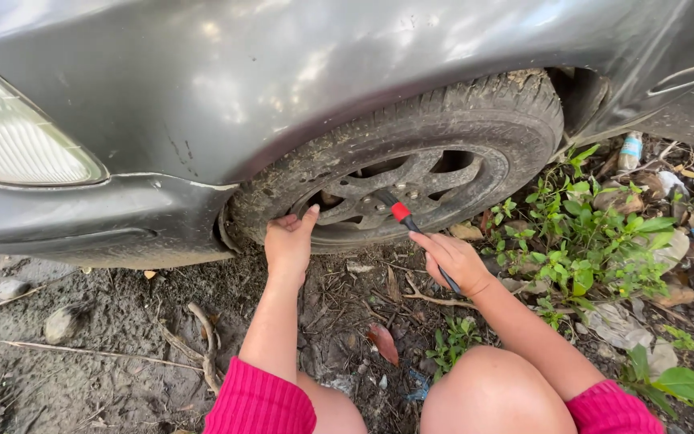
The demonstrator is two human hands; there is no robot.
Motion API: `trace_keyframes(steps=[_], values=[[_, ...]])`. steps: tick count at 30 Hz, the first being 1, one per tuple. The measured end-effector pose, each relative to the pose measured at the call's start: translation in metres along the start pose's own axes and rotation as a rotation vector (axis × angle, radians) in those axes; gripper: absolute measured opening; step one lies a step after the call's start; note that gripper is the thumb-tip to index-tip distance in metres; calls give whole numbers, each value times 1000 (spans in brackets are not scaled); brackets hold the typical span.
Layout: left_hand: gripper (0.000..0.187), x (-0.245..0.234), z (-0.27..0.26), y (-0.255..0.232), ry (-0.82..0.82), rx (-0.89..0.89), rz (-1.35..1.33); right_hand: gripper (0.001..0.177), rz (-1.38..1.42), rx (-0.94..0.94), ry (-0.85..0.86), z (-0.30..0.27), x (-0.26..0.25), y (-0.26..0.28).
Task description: The person cleans the front wheel of a car using a brush and a small pot of liquid, then moves to the engine bay to wipe the front bumper area with a cloth. Finally, they return to the wheel to continue scrubbing with the brush.
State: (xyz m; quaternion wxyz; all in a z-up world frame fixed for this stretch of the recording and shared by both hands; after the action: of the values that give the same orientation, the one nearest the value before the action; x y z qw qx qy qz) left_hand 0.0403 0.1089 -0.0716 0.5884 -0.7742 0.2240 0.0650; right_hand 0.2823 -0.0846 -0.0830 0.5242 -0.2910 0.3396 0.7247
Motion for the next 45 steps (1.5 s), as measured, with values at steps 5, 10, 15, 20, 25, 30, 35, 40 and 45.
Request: trace_keyframes(steps=[5, 10, 15, 20, 25, 30, 35, 40, 45], values=[[63, 2, 13, 16, -28, 8, 15, 33, -226, 121, 137, -25, 6, -17], [59, 5, 12, 13, -3, 18, 5, 38, 26, 136, -68, -11, -13, -13], [57, 5, 3, 4, 49, 2, -13, 39, -164, 227, 47, -50, 14, -42], [60, 5, -12, -8, 74, 2, -28, 28, -40, 295, 72, -4, -16, -16], [59, 4, -12, -12, 81, -17, -12, 30, -38, 60, -63, 34, -62, 10], [55, 6, -13, -15, 78, -23, -40, 43, 88, 12, -261, 31, -97, 22], [54, 7, -13, -14, 75, -37, -56, 38, 123, 130, 51, -33, -22, -16], [60, 6, -8, 0, 26, -85, -45, 49, 411, 193, -66, -28, -25, -30], [53, 6, -11, -11, 80, -38, -70, 51, 315, 178, -179, -14, -25, -29]])
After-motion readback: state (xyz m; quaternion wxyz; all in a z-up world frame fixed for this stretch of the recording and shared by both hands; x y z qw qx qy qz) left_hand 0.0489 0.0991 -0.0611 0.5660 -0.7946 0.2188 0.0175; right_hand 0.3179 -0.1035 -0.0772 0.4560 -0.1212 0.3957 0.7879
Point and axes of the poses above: each hand's wrist, its own z-axis towards the middle knuckle, its own x-axis out of the palm, y = z × x, the point moved 10 cm from there along z, towards the middle knuckle, and after that the axes turned 5 degrees about x, right-handed, at the moved point
